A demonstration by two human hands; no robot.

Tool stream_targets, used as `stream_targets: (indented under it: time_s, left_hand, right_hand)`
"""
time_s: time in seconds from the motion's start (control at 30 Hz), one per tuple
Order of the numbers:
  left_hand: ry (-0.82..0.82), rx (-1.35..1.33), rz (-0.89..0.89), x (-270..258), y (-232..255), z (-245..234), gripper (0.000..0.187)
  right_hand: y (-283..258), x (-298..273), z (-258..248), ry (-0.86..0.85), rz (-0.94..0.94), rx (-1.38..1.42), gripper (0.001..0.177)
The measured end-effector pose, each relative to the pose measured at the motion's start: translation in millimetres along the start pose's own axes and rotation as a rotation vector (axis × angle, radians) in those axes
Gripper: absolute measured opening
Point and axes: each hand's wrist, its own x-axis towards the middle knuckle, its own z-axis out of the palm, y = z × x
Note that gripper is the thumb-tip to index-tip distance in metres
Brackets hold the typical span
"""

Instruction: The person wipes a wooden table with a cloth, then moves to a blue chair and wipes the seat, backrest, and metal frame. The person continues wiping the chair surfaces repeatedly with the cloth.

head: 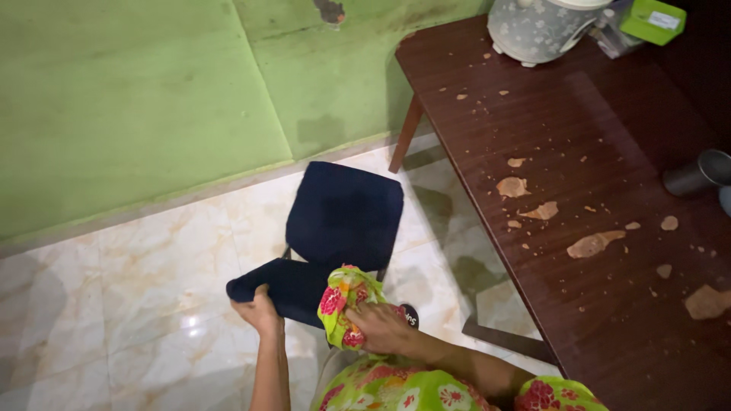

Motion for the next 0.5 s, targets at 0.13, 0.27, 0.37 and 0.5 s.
stream_targets:
  time_s: [0.13,0.27,0.37,0.5]
  left_hand:
    - [-0.133,0.076,-0.002,12,-10,44,0.067]
    - [-0.248,0.167,-0.014,9,-19,98,0.074]
    - [-0.345,0.165,-0.061,1,-26,140,0.075]
    - [-0.412,0.174,-0.106,-19,-35,186,0.077]
  right_hand:
    - [-1,-11,-1,0.135,0.058,-0.013,0.069]
    - [4,-23,-3,0.201,0.2,0.061,0.065]
    - [10,-27,-6,0.302,0.302,0.116,0.064]
    - [25,-32,-22,0.309,0.483,0.151,0.055]
